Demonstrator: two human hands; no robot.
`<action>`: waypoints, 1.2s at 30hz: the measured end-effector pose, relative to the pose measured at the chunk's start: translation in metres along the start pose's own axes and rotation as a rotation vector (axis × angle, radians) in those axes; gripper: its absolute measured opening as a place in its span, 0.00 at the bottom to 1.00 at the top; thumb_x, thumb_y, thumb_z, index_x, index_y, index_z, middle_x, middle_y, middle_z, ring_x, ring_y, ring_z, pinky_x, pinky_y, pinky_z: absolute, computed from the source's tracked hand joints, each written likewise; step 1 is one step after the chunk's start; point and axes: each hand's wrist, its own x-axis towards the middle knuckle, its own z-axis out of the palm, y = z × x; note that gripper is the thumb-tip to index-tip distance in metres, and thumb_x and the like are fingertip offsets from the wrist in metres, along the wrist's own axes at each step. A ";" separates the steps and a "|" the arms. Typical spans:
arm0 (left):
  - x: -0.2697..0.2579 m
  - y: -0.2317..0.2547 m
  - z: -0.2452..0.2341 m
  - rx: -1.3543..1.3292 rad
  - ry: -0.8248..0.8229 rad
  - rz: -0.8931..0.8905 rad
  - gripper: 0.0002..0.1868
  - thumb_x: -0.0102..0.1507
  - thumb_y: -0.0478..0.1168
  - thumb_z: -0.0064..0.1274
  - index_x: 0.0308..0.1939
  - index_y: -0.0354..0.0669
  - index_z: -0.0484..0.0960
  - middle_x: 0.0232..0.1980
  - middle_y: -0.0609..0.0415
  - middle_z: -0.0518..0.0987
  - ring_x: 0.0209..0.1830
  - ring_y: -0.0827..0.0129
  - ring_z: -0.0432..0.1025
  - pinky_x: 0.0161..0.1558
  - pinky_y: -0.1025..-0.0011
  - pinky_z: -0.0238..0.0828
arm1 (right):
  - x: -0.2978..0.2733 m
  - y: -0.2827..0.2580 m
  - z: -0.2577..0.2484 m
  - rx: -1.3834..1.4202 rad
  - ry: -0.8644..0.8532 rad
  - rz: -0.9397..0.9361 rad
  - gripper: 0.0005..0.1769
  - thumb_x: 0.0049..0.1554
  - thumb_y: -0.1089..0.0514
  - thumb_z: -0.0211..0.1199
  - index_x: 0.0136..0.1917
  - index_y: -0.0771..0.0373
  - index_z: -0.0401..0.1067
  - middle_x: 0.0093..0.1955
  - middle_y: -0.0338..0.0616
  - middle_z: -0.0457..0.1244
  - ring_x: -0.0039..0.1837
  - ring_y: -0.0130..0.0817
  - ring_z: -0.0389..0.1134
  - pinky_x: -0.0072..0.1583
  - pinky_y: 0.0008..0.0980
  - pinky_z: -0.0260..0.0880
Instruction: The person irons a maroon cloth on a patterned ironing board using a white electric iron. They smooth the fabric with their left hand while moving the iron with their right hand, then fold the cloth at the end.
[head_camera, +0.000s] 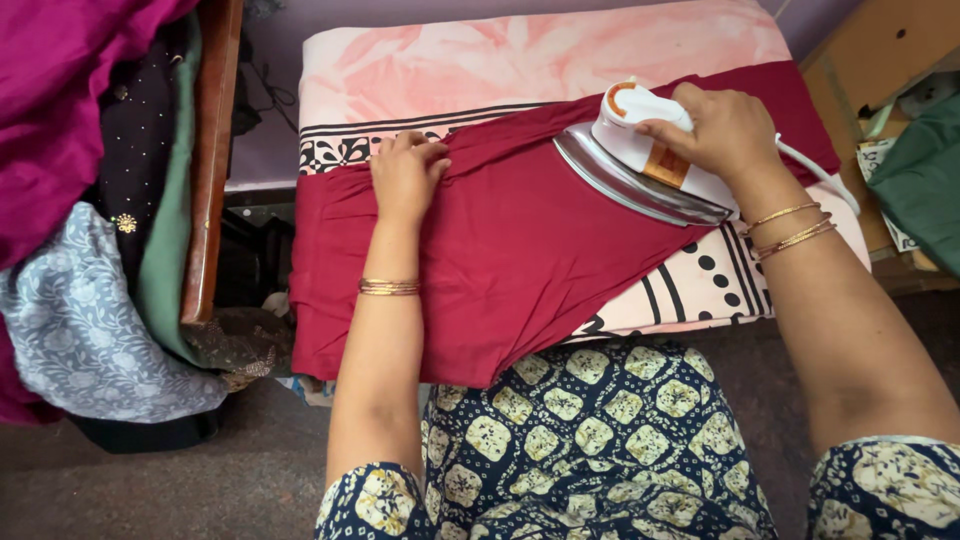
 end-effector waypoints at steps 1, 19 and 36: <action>0.001 0.005 0.004 0.002 -0.005 0.000 0.10 0.53 0.45 0.68 0.38 0.56 0.91 0.44 0.57 0.78 0.48 0.56 0.71 0.47 0.56 0.66 | 0.000 -0.001 0.000 -0.001 0.000 0.002 0.37 0.60 0.21 0.61 0.43 0.58 0.71 0.35 0.50 0.67 0.40 0.53 0.70 0.40 0.50 0.67; 0.025 0.024 0.059 0.070 -0.066 -0.177 0.05 0.54 0.44 0.66 0.28 0.51 0.86 0.41 0.56 0.81 0.45 0.55 0.75 0.41 0.49 0.69 | 0.003 -0.003 -0.002 0.006 -0.012 0.015 0.36 0.60 0.21 0.59 0.43 0.58 0.71 0.36 0.53 0.67 0.41 0.56 0.70 0.42 0.53 0.68; 0.042 0.049 0.025 0.018 0.166 0.060 0.02 0.59 0.36 0.58 0.34 0.45 0.80 0.41 0.55 0.77 0.43 0.54 0.71 0.41 0.54 0.64 | 0.005 -0.009 -0.009 0.032 -0.054 0.061 0.38 0.57 0.20 0.59 0.41 0.59 0.70 0.33 0.53 0.66 0.39 0.57 0.70 0.41 0.54 0.68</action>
